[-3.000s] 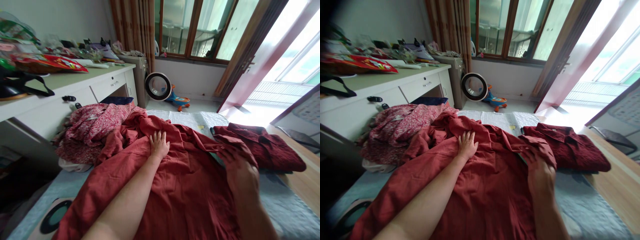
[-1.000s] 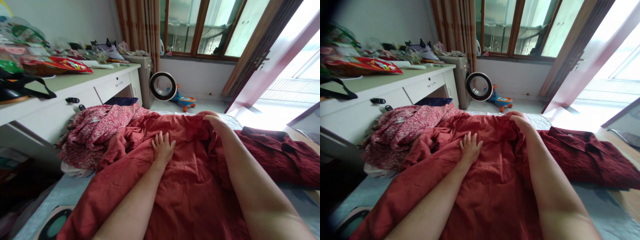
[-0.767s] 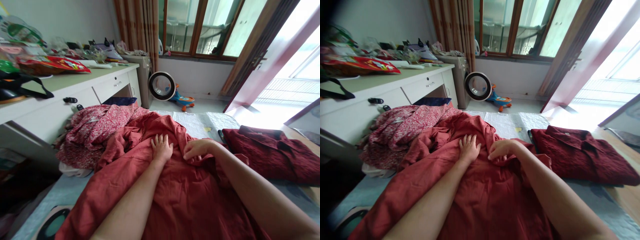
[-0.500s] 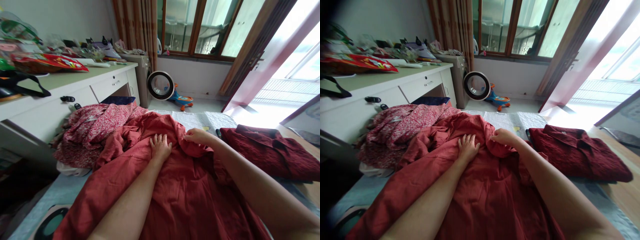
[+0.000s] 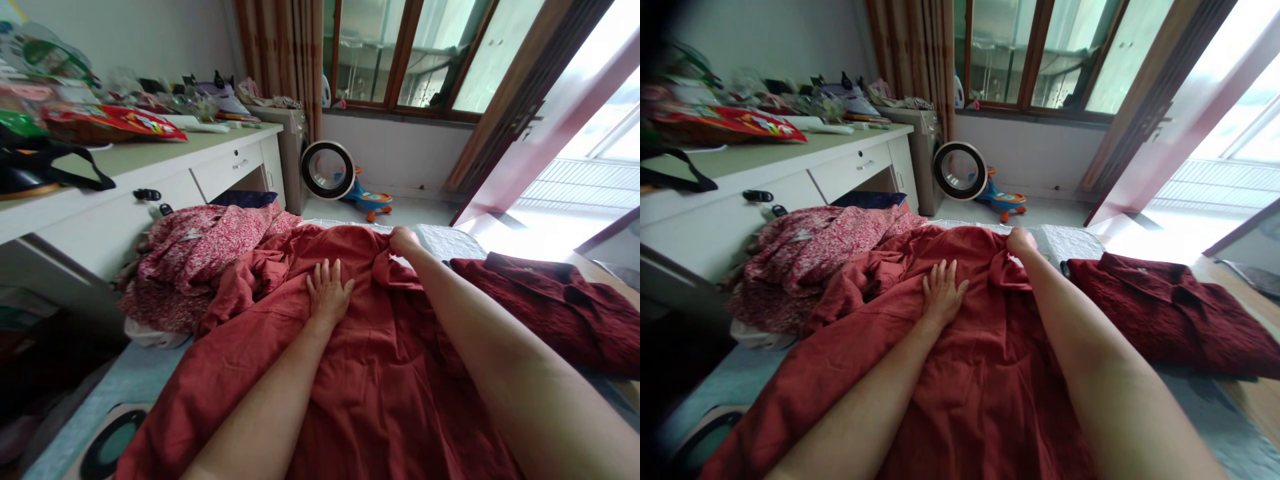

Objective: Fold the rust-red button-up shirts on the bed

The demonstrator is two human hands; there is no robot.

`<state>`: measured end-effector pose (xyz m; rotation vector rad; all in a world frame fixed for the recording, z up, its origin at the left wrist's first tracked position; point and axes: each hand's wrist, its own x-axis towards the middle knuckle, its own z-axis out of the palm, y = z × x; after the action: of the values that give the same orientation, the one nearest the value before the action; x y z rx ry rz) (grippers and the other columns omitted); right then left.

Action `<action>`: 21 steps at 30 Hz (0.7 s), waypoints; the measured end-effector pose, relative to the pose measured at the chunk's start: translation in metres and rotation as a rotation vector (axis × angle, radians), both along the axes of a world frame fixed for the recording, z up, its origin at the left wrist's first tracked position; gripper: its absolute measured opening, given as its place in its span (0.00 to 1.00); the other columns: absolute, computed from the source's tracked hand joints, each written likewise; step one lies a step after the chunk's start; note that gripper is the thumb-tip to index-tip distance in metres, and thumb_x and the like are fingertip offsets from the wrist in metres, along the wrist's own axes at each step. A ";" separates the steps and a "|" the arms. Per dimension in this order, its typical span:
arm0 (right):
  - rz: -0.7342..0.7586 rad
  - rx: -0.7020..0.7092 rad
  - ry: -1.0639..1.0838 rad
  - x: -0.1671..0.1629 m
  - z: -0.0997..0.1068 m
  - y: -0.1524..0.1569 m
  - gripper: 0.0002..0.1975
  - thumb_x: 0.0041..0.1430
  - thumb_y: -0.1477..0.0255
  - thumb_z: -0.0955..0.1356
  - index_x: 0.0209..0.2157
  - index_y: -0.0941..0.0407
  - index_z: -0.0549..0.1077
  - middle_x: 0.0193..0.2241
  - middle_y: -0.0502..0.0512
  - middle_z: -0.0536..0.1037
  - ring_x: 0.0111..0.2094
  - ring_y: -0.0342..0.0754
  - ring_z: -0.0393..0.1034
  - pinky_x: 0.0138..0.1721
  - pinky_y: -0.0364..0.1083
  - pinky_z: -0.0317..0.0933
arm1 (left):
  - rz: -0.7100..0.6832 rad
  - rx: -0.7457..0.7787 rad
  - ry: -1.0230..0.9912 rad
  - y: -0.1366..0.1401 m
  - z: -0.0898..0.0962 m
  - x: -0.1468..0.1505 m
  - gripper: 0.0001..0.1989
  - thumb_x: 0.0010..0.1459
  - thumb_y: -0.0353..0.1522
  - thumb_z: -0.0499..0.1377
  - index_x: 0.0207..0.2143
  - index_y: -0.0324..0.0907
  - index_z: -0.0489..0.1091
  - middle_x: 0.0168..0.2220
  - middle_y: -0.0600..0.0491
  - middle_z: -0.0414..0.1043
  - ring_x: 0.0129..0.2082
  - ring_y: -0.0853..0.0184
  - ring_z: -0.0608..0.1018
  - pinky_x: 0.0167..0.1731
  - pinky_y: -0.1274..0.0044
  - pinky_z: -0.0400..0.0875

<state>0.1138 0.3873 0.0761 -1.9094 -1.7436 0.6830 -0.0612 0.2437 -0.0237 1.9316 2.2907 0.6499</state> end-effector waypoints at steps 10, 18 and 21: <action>-0.044 0.210 0.365 -0.009 0.010 -0.002 0.17 0.58 0.72 0.60 0.47 0.57 0.71 0.35 0.55 0.78 0.37 0.48 0.70 0.38 0.46 0.65 | -0.035 -0.048 0.082 0.000 -0.004 -0.002 0.28 0.64 0.46 0.50 0.62 0.44 0.62 0.65 0.42 0.58 0.65 0.46 0.58 0.63 0.51 0.48; 0.594 -0.440 0.675 -0.010 -0.051 -0.071 0.17 0.43 0.60 0.74 0.30 0.59 0.75 0.25 0.47 0.75 0.26 0.42 0.67 0.31 0.42 0.62 | -0.074 -0.018 0.100 -0.001 0.000 -0.004 0.25 0.63 0.44 0.52 0.58 0.42 0.65 0.61 0.43 0.63 0.62 0.50 0.62 0.62 0.53 0.52; 0.624 -0.474 0.776 -0.009 -0.068 -0.073 0.19 0.41 0.60 0.77 0.30 0.58 0.74 0.24 0.45 0.73 0.25 0.39 0.64 0.30 0.40 0.58 | -0.095 -0.008 0.106 -0.001 0.000 -0.004 0.25 0.62 0.43 0.52 0.58 0.42 0.65 0.62 0.44 0.63 0.62 0.51 0.61 0.61 0.53 0.53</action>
<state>0.1052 0.3143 0.0081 -1.0180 -1.6899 1.8972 -0.0651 0.2428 -0.0238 2.1050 2.2390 0.5398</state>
